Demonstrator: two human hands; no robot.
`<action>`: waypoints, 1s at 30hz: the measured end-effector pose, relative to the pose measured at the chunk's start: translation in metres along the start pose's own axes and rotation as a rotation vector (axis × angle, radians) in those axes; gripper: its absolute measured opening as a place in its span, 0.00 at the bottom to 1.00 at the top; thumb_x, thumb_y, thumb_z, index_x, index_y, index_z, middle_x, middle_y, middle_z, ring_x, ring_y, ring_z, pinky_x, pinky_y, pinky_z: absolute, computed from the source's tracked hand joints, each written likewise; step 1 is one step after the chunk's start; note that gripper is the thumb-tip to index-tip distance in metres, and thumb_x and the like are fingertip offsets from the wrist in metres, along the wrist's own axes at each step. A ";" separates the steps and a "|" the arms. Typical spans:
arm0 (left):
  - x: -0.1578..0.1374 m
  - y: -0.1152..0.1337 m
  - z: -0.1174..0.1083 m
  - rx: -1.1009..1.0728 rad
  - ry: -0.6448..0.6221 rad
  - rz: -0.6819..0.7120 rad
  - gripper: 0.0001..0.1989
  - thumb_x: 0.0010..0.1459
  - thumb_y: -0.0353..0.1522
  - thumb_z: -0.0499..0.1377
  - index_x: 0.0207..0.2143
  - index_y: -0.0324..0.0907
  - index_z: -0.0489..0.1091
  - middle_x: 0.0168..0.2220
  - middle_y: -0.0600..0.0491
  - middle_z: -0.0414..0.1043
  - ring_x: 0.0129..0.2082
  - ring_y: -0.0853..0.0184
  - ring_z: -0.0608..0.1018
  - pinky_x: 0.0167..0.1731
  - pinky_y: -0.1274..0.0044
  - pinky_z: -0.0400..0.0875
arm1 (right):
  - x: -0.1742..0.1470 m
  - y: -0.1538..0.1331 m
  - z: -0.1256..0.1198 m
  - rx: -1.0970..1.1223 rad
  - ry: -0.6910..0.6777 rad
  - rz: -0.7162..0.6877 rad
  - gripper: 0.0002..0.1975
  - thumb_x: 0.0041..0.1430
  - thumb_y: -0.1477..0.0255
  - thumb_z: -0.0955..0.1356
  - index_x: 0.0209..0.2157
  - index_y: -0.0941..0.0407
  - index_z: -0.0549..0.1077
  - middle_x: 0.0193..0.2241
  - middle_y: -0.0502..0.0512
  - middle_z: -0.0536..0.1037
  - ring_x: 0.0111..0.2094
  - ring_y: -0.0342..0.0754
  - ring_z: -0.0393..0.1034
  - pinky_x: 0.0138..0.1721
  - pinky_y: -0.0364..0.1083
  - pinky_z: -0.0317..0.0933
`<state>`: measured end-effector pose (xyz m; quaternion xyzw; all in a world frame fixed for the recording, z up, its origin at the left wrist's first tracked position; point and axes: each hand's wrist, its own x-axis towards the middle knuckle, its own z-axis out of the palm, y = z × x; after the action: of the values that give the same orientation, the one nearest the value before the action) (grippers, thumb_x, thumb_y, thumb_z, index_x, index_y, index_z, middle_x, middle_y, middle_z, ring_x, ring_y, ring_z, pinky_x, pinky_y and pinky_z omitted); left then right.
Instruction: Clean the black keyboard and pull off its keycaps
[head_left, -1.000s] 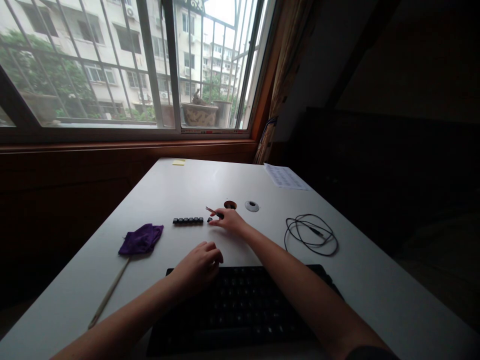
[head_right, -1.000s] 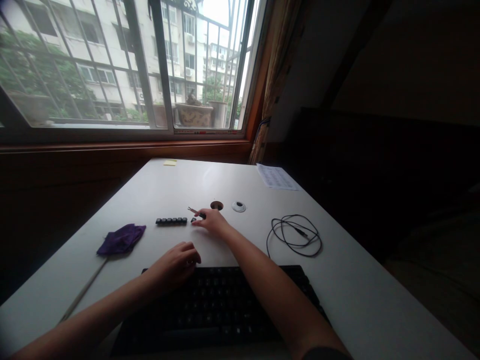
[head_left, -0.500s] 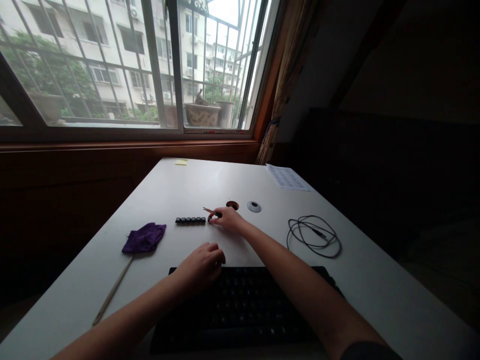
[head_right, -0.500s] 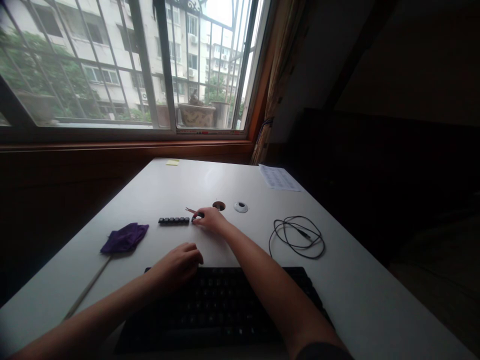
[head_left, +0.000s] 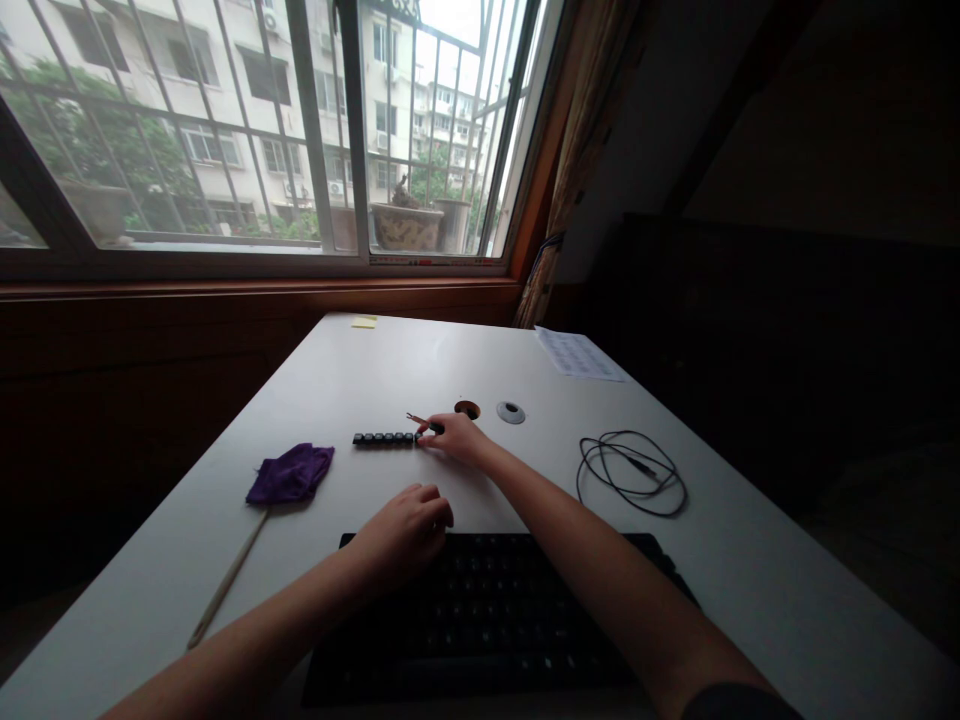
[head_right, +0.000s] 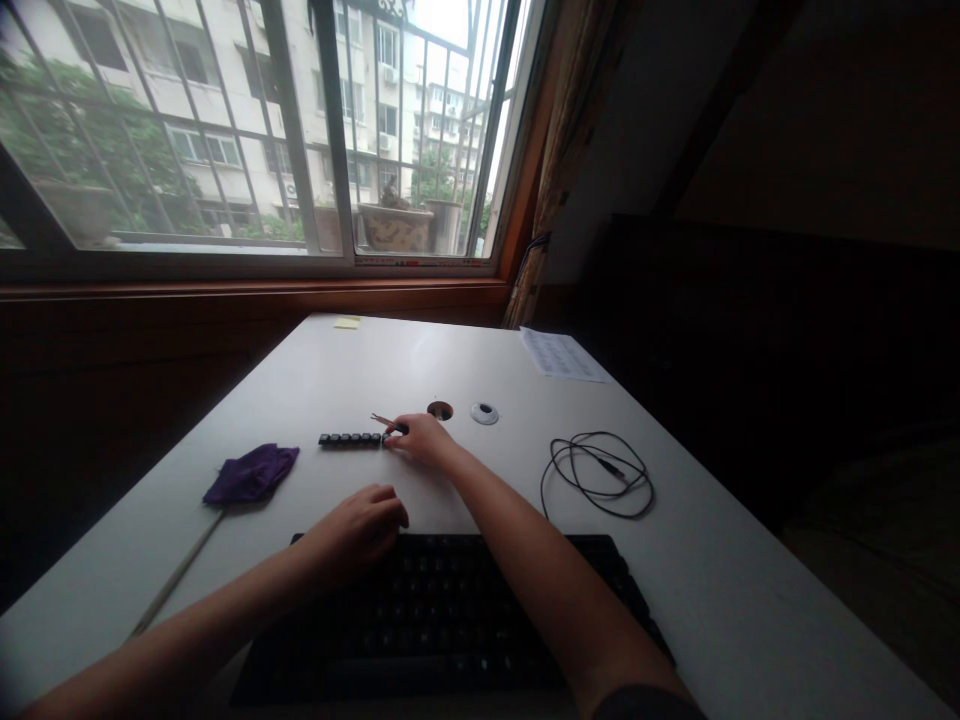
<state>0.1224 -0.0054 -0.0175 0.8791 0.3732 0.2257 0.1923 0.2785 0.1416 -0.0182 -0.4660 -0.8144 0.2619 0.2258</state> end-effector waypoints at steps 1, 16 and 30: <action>0.000 0.000 0.000 -0.001 -0.001 0.001 0.11 0.56 0.22 0.54 0.37 0.41 0.72 0.38 0.50 0.72 0.39 0.62 0.73 0.41 0.71 0.70 | 0.000 -0.001 0.000 -0.002 0.002 0.000 0.10 0.52 0.67 0.73 0.38 0.54 0.81 0.28 0.50 0.78 0.28 0.43 0.67 0.30 0.41 0.56; 0.000 0.000 0.000 0.002 -0.012 -0.004 0.11 0.56 0.22 0.54 0.37 0.41 0.72 0.38 0.49 0.72 0.39 0.62 0.73 0.41 0.72 0.70 | -0.001 -0.001 0.002 -0.019 0.017 -0.004 0.10 0.53 0.68 0.73 0.38 0.55 0.81 0.28 0.50 0.78 0.27 0.43 0.66 0.30 0.41 0.54; 0.001 0.003 -0.003 -0.005 -0.014 -0.001 0.11 0.56 0.22 0.54 0.37 0.41 0.73 0.37 0.49 0.72 0.38 0.62 0.73 0.41 0.71 0.71 | 0.000 0.003 0.005 -0.016 0.031 -0.013 0.11 0.53 0.66 0.73 0.39 0.54 0.81 0.28 0.49 0.78 0.26 0.42 0.65 0.28 0.41 0.53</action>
<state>0.1232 -0.0056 -0.0128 0.8800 0.3717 0.2204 0.1972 0.2777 0.1416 -0.0242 -0.4666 -0.8158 0.2467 0.2362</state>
